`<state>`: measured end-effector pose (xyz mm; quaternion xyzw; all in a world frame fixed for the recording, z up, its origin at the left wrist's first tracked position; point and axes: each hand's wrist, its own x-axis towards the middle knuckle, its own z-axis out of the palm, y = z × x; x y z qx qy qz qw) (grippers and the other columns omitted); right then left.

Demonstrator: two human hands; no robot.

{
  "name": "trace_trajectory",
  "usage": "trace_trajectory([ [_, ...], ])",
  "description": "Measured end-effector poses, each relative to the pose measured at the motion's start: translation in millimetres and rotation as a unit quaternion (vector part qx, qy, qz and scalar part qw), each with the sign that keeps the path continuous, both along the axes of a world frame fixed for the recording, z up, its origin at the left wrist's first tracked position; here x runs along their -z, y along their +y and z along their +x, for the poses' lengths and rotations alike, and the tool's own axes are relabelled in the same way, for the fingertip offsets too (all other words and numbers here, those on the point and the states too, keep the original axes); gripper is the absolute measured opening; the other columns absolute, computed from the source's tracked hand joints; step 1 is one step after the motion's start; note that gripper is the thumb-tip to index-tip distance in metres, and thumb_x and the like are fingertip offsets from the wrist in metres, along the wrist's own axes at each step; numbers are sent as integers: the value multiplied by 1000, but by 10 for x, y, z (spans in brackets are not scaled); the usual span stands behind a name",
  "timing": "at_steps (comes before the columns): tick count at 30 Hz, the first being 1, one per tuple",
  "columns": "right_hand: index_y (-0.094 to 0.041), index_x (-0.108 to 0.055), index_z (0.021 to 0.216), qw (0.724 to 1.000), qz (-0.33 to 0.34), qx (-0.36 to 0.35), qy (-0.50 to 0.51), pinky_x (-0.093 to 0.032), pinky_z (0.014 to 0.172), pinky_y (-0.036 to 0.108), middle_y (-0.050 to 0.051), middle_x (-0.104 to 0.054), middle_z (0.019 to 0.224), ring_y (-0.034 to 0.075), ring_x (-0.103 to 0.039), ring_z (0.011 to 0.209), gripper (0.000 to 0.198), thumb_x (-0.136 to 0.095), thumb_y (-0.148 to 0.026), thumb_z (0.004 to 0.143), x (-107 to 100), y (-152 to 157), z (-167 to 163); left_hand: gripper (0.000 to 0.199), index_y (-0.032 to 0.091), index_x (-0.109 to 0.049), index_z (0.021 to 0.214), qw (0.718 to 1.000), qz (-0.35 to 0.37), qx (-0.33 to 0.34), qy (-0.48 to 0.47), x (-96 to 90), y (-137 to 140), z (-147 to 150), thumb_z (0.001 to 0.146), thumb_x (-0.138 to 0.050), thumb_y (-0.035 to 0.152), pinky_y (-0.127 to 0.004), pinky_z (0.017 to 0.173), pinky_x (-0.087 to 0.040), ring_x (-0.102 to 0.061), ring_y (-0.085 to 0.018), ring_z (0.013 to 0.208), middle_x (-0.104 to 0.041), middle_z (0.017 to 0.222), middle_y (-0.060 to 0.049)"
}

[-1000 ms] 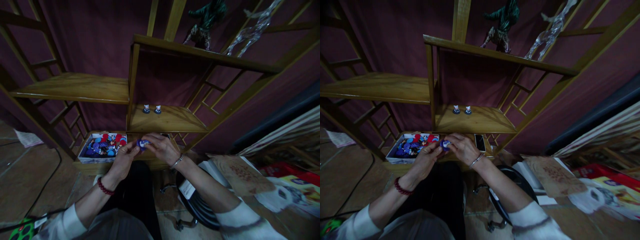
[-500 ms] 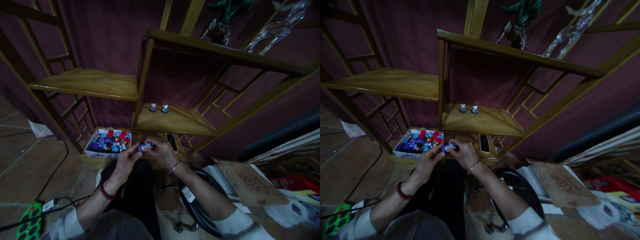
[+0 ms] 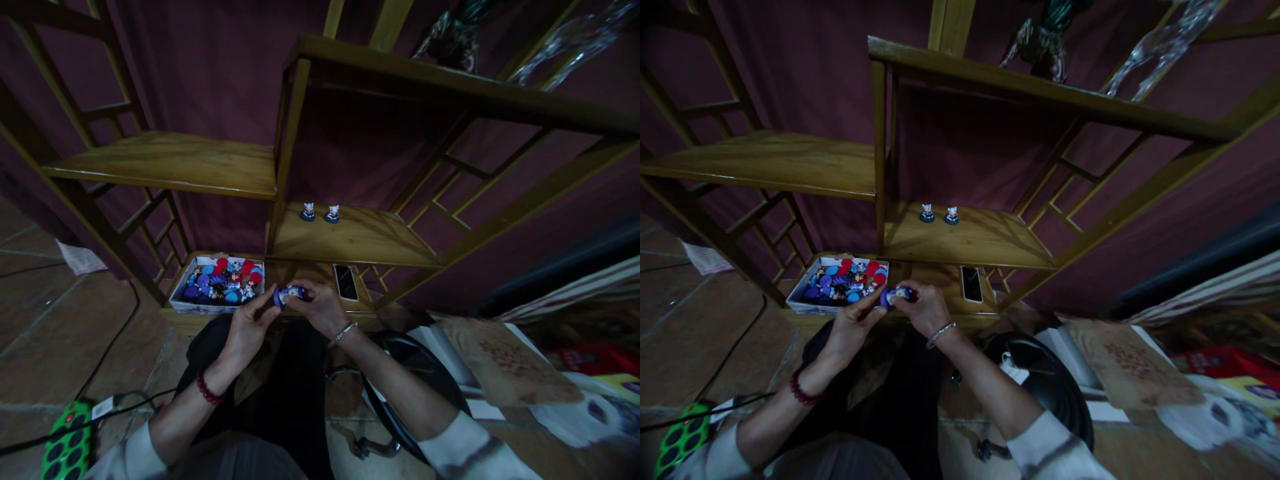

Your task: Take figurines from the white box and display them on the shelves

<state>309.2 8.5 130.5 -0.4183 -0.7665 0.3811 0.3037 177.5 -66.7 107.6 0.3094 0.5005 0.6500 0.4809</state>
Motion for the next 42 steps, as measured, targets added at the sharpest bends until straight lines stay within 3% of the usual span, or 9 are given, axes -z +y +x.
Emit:
trace_trajectory([
  [9,-22,-62,89,990,123,-45,-45,-47,71,25,0,-66,83,13,-60,76,15,-59,-24,75,-24,-41,-88,37,21,-67,95,999,-15,-9,-36,92,25,-72,58,-71,18,-37,98,-37,-57,-21,103,-66,105,-3],
  [15,-22,-61,93,981,171,-72,-57,-46,75,26,2,-64,87,14,-59,80,15,-57,-24,78,14,-31,-92,38,20,-67,95,997,-32,14,-72,136,32,-93,58,-73,20,-38,96,-38,-59,-20,98,-67,101,-3],
  [24,-19,-62,87,995,73,-4,-68,-46,66,23,0,-65,78,13,-60,69,15,-60,-21,73,139,-4,-85,42,20,-66,100,997,-55,24,-49,213,85,-55,59,-72,21,-38,97,-38,-58,-21,101,-66,103,-3],
  [35,-20,-60,93,980,165,-57,-91,-45,74,25,2,-63,86,14,-58,79,16,-55,-22,79,126,-65,-98,39,19,-66,99,996,-40,32,-76,310,48,-82,60,-70,19,-37,94,-40,-58,-21,99,-66,103,-3],
  [42,-22,-52,111,991,114,-12,-75,-47,73,26,1,-63,98,13,-60,79,34,-57,-23,77,134,-81,-31,38,17,-63,100,982,0,29,-187,264,24,35,63,-70,16,-38,94,-40,-56,-19,98,-65,102,-4],
])
